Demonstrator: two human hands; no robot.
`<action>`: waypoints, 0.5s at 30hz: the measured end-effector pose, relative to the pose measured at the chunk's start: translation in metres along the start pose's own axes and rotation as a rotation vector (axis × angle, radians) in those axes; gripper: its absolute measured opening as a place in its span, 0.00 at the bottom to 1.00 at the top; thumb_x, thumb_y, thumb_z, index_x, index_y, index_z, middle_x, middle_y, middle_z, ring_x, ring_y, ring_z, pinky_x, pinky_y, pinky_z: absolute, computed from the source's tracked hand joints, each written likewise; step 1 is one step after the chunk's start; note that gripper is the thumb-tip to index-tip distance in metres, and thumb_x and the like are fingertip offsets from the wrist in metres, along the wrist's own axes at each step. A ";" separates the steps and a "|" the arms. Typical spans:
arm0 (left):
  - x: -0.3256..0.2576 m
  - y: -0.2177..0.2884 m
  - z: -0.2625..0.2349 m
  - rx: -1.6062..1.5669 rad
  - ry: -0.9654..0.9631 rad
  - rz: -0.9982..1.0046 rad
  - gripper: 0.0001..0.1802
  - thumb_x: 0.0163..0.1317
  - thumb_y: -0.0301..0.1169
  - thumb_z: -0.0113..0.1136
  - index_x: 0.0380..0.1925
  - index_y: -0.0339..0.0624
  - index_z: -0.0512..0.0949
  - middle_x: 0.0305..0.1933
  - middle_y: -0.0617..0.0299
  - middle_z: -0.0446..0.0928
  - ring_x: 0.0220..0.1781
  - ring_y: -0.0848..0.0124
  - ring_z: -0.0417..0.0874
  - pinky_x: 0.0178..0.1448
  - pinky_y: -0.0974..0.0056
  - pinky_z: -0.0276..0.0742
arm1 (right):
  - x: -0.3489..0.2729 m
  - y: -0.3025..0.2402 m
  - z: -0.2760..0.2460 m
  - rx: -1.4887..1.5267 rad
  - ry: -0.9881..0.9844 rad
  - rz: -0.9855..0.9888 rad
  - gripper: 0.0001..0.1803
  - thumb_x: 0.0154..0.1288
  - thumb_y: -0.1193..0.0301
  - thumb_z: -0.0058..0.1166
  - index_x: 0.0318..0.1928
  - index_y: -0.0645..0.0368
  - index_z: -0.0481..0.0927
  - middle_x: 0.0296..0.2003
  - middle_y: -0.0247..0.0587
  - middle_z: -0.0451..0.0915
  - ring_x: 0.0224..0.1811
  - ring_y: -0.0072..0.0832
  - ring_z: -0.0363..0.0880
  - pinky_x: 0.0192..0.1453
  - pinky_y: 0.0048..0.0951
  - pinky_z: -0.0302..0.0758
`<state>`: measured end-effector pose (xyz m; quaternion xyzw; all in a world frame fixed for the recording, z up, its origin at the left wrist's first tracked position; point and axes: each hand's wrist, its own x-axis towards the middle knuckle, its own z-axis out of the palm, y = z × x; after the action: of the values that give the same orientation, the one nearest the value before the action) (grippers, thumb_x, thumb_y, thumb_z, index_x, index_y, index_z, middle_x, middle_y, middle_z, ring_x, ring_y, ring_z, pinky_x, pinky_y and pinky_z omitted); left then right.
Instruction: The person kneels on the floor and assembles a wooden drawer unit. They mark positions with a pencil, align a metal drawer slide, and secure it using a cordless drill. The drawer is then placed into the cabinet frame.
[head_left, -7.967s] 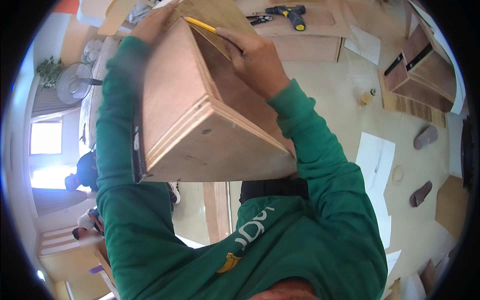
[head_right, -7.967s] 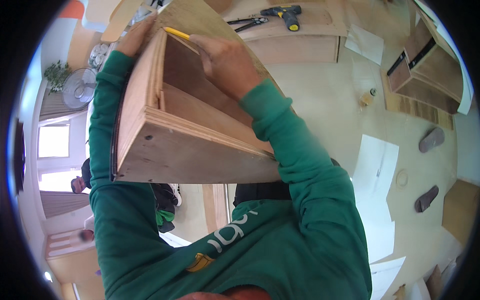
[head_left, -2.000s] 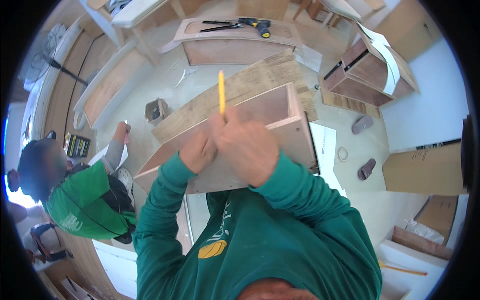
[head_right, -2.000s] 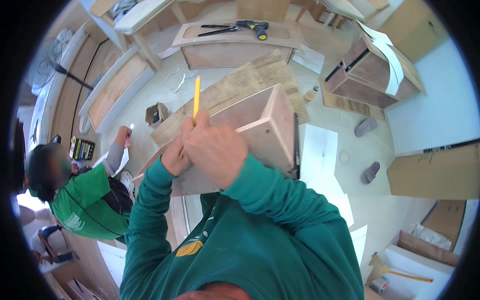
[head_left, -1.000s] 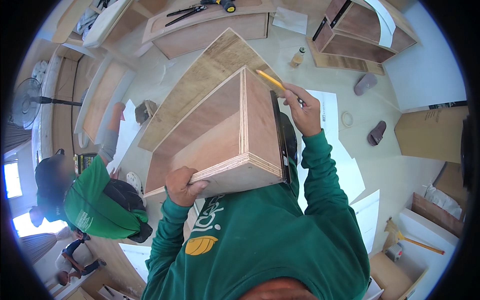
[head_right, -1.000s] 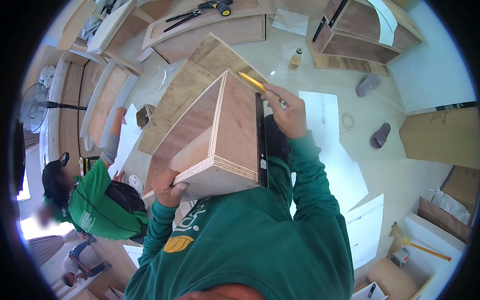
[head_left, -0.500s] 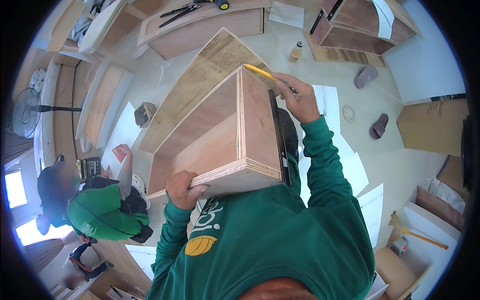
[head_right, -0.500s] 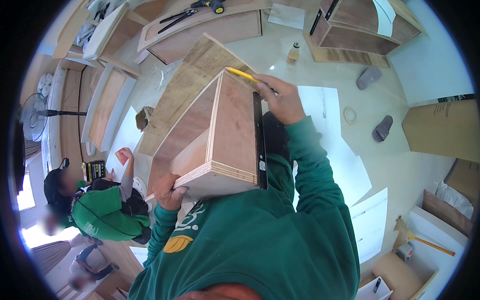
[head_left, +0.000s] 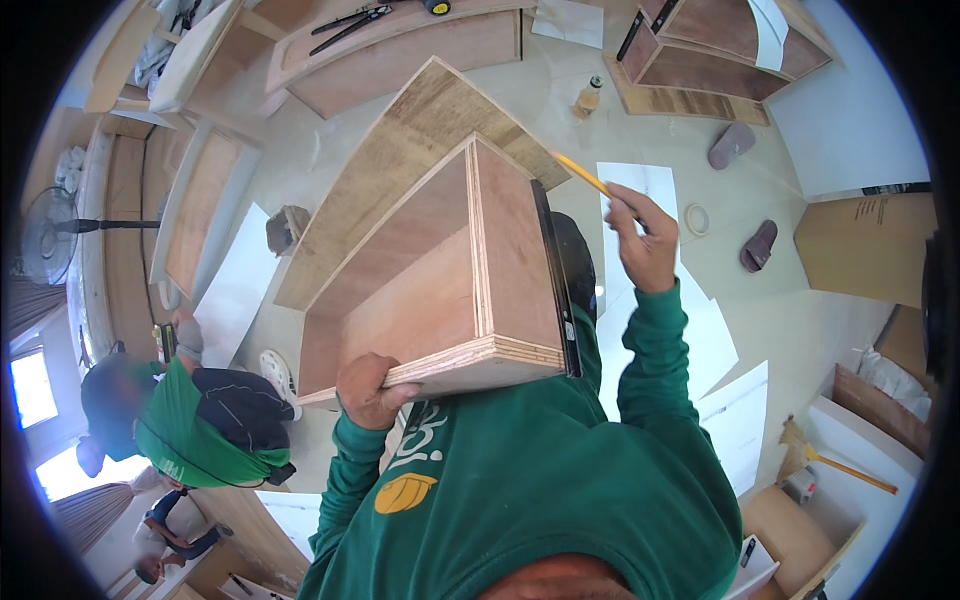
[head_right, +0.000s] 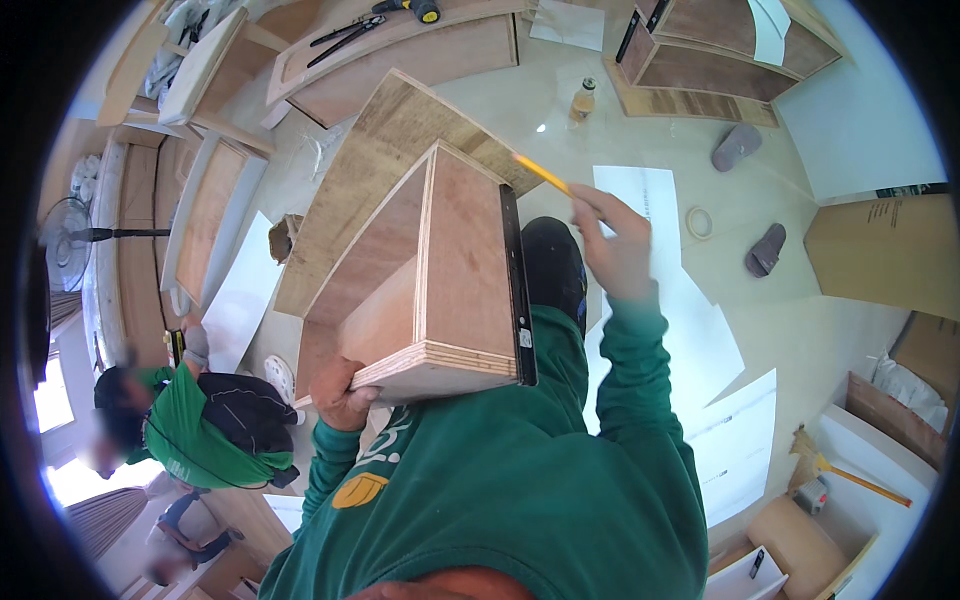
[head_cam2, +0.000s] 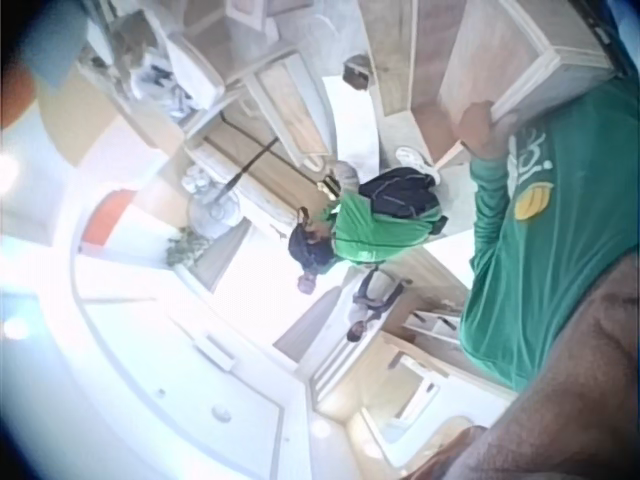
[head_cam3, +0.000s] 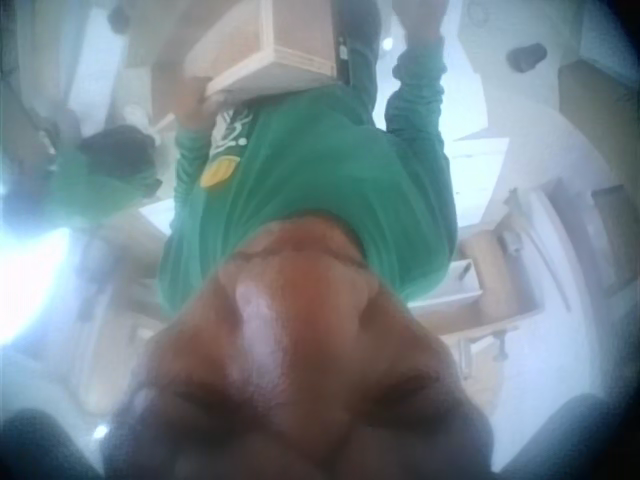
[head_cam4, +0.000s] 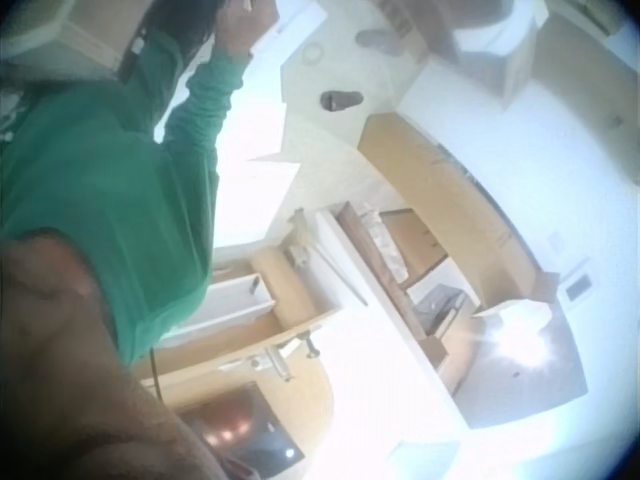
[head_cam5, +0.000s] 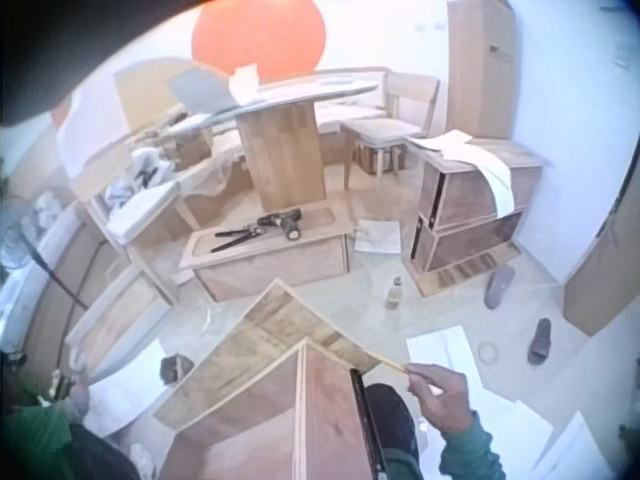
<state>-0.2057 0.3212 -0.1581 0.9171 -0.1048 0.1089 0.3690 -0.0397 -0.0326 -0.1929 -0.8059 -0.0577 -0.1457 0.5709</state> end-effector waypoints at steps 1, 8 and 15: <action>0.000 0.002 -0.001 0.003 -0.001 -0.002 0.28 0.52 0.54 0.68 0.23 0.36 0.78 0.18 0.54 0.70 0.20 0.57 0.74 0.25 0.57 0.66 | 0.010 -0.011 0.010 0.021 -0.052 0.003 0.10 0.67 0.77 0.55 0.47 0.64 0.83 0.34 0.44 0.85 0.32 0.26 0.84 0.39 0.27 0.79; -0.003 0.003 0.000 -0.003 -0.011 -0.023 0.29 0.50 0.55 0.69 0.24 0.35 0.78 0.18 0.54 0.70 0.19 0.57 0.74 0.24 0.57 0.66 | 0.040 -0.008 0.056 0.044 -0.131 -0.148 0.10 0.65 0.78 0.56 0.47 0.64 0.83 0.37 0.50 0.84 0.36 0.35 0.84 0.42 0.28 0.78; -0.001 0.004 0.001 0.001 -0.024 -0.010 0.30 0.50 0.56 0.68 0.24 0.35 0.78 0.18 0.54 0.71 0.20 0.57 0.74 0.24 0.58 0.67 | 0.015 0.021 0.027 -0.091 -0.134 -0.061 0.11 0.67 0.76 0.56 0.49 0.62 0.83 0.32 0.40 0.83 0.28 0.21 0.78 0.34 0.23 0.76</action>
<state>-0.2079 0.3181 -0.1563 0.9191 -0.1045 0.0958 0.3676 -0.0157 -0.0161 -0.2159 -0.8367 -0.1136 -0.1114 0.5240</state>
